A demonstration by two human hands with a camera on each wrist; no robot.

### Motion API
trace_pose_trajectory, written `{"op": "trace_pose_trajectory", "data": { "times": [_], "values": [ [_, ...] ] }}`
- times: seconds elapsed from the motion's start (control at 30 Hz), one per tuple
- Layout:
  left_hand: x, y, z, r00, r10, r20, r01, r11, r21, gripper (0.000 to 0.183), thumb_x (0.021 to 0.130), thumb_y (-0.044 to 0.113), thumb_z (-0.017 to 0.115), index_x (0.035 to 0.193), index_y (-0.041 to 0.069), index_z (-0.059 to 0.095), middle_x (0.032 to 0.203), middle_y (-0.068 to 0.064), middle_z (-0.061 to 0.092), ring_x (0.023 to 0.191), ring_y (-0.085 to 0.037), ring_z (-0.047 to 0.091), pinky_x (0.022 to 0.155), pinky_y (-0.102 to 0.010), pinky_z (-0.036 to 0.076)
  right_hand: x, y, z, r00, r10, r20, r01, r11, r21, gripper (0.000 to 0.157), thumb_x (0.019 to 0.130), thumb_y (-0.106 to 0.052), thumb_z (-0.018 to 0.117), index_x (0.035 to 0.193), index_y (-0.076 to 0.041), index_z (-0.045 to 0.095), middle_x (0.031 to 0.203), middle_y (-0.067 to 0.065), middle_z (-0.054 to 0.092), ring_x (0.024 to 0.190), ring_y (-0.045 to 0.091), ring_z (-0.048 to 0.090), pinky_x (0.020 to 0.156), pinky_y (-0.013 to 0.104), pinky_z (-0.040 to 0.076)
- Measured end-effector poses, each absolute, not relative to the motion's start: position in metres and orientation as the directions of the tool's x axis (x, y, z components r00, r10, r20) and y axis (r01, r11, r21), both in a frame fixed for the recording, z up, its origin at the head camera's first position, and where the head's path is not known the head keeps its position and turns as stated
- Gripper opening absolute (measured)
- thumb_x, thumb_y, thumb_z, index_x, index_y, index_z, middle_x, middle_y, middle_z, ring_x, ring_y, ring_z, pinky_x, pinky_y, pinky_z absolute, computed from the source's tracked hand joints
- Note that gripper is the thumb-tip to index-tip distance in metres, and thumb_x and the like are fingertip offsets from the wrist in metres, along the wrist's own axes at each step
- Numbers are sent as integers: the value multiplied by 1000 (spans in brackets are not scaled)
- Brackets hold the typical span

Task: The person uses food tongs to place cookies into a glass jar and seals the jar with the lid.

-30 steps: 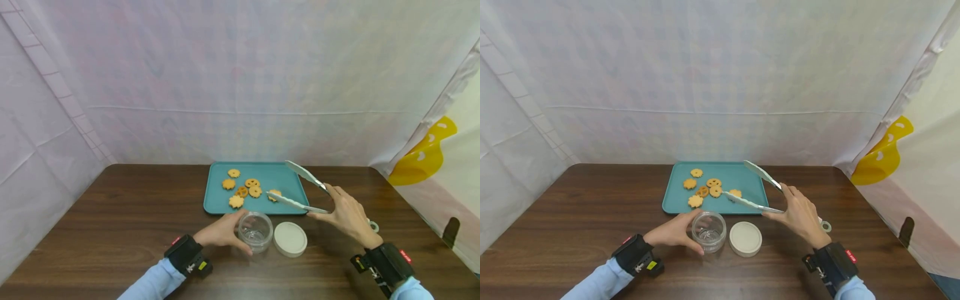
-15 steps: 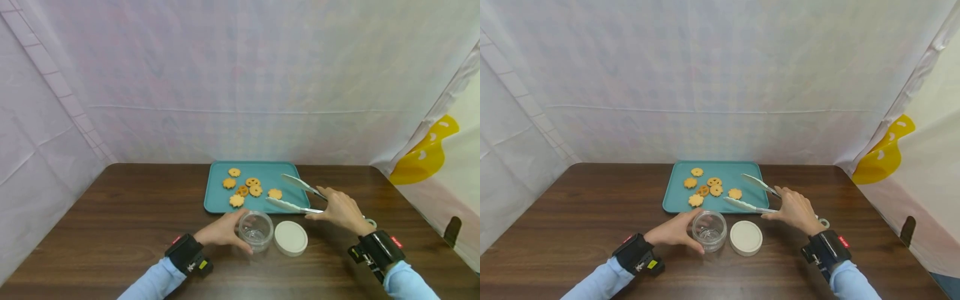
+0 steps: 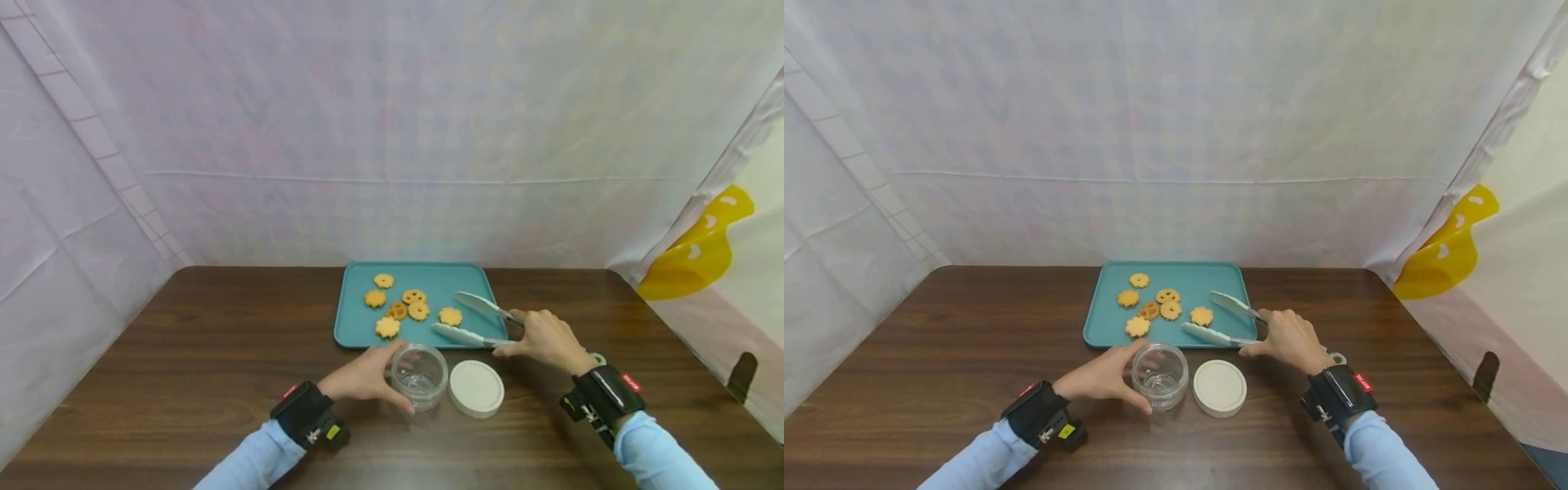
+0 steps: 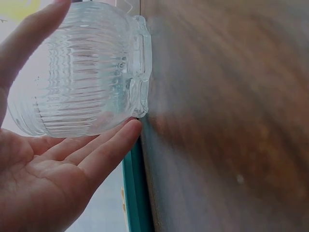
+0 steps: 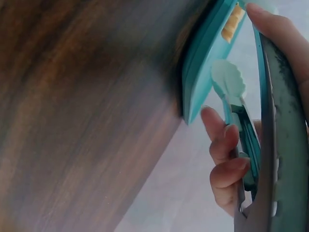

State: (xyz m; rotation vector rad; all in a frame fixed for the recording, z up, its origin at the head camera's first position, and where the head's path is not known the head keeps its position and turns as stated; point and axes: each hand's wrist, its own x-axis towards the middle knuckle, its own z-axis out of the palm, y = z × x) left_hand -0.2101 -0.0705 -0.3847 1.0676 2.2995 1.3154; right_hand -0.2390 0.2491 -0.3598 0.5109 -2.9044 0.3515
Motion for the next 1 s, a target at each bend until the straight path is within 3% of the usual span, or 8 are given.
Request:
{"op": "trace_pose_trajectory", "data": {
  "times": [0.2, 0.37, 0.47, 0.7, 1.0],
  "values": [
    [-211, -70, -383, -705, 703, 93, 450, 342, 825, 78, 58, 23, 81, 123, 4, 42, 121, -17, 57, 110, -25, 51, 97, -41, 46, -241, 245, -357, -944, -292, 156, -324, 911, -255, 81, 56, -55, 74, 107, 7, 61, 64, 5, 51, 53, 16, 43, 39, 29, 38],
    [-212, -69, -384, -713, 696, 91, 446, 349, 824, 76, 60, 22, 81, 122, 4, 42, 121, -18, 56, 111, -26, 51, 97, -43, 46, -241, 241, -354, -941, -300, 153, -332, 905, -267, 71, 58, -48, 76, 102, 6, 64, 72, 8, 61, 57, 17, 45, 43, 32, 43],
    [-213, -68, -384, -717, 691, 93, 445, 351, 824, 75, 60, 22, 81, 121, 3, 42, 121, -20, 55, 111, -26, 51, 97, -44, 45, -240, 239, -354, -936, -311, 166, -346, 901, -260, 62, 59, -46, 76, 96, 3, 66, 67, 6, 60, 55, 16, 45, 42, 33, 42],
    [-212, -67, -386, -729, 678, 93, 444, 366, 818, 75, 61, 23, 80, 122, 4, 41, 122, -19, 54, 111, -26, 51, 97, -44, 46, -235, 236, -360, -901, -347, 259, -397, 902, -170, 35, 58, -38, 77, 72, -8, 67, 52, -4, 43, 48, 12, 37, 36, 29, 34],
    [-211, -66, -387, -732, 675, 96, 444, 364, 819, 76, 61, 23, 80, 123, 4, 40, 124, -19, 53, 111, -27, 51, 96, -44, 46, -231, 239, -370, -868, -350, 351, -416, 899, -133, 29, 61, -34, 76, 72, -9, 67, 50, -3, 46, 46, 13, 37, 35, 32, 34]
  ]
}}
